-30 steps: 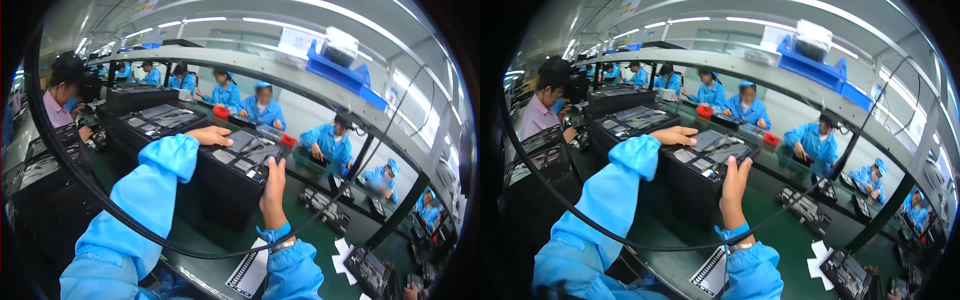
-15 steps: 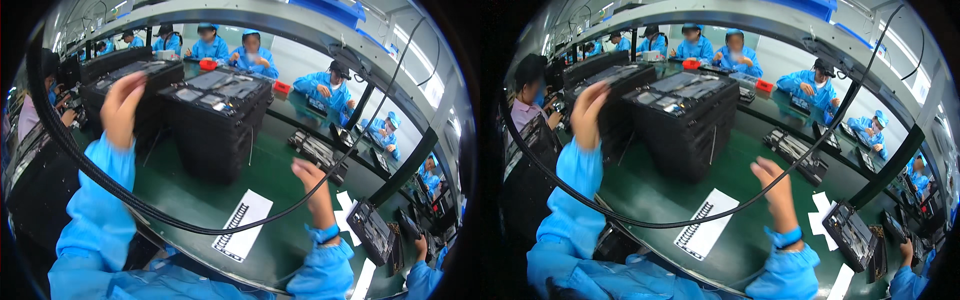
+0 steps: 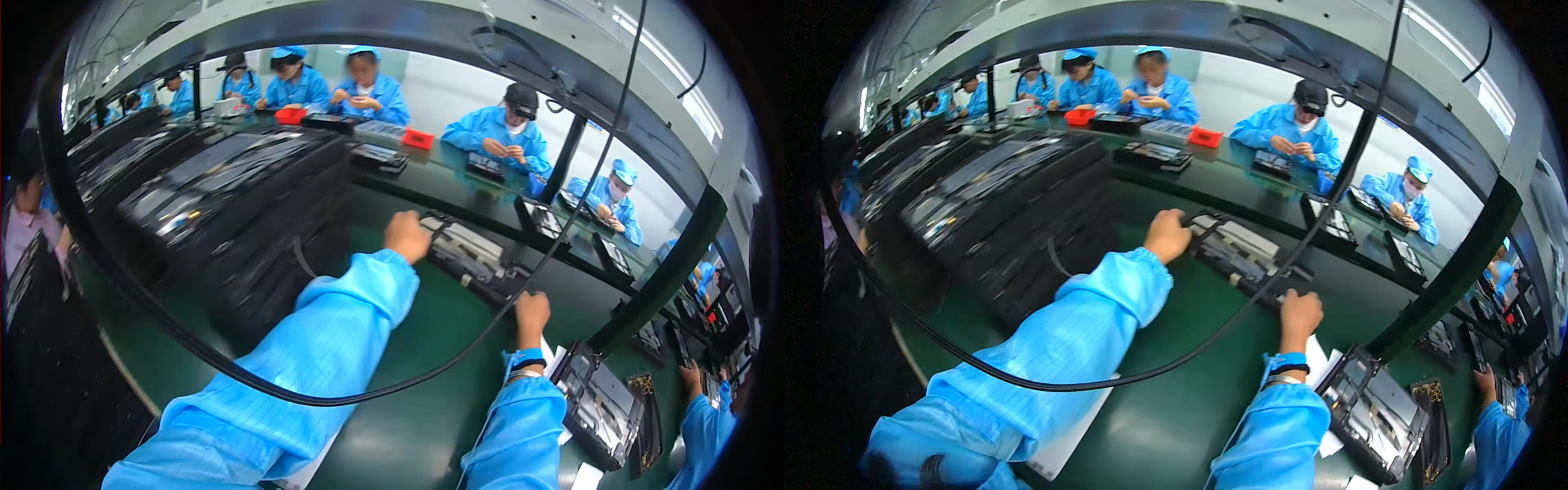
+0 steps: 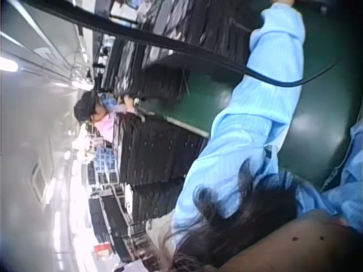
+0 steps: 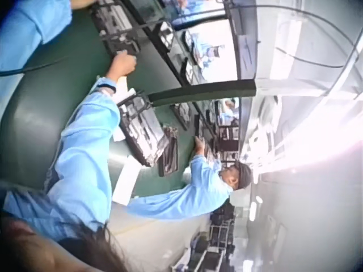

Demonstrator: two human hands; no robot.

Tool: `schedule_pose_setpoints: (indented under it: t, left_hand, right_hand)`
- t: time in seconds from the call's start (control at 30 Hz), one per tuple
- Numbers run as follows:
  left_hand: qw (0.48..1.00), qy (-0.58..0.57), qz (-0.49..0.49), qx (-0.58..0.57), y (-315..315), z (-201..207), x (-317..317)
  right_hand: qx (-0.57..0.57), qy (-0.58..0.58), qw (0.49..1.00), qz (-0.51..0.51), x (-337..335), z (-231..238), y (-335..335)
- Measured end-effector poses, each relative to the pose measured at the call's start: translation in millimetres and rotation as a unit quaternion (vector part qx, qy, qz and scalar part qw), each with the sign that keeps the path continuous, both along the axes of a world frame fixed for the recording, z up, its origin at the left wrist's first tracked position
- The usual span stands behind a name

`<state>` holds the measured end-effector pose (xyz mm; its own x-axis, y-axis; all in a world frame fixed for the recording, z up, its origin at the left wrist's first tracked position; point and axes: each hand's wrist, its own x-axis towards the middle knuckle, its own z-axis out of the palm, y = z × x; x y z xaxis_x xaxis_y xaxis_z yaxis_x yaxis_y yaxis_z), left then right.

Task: Assembling screen components for electronic devices on a factory line.

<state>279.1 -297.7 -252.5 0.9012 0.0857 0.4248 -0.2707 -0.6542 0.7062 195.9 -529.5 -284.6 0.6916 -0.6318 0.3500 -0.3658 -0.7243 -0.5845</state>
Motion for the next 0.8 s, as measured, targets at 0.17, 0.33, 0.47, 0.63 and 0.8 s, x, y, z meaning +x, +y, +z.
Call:
schedule_pose_setpoints:
  t: [0.17,0.33,0.47,0.63,0.8]
  left_hand:
    - [0.985,0.105,-0.128,0.048,-10.0,-49.3,116.9]
    - [0.937,0.117,-0.294,-0.145,-15.5,-69.4,140.8]
    - [0.907,0.169,-0.307,-0.234,1.9,-64.6,128.0]
    - [0.899,0.083,-0.279,-0.327,-0.1,-22.1,72.0]
    - [0.9,-0.053,-0.296,-0.316,25.9,49.6,-10.0]
  right_hand:
    - [0.022,0.041,0.998,0.042,50.3,-20.9,-13.2]
    - [0.237,-0.197,0.946,0.101,78.0,-44.4,-13.3]
    - [0.344,-0.234,0.897,0.15,75.6,-37.5,13.3]
    - [0.298,-0.317,0.894,0.101,44.8,-2.4,14.1]
    - [0.379,-0.379,0.806,0.251,-56.6,77.2,30.5]
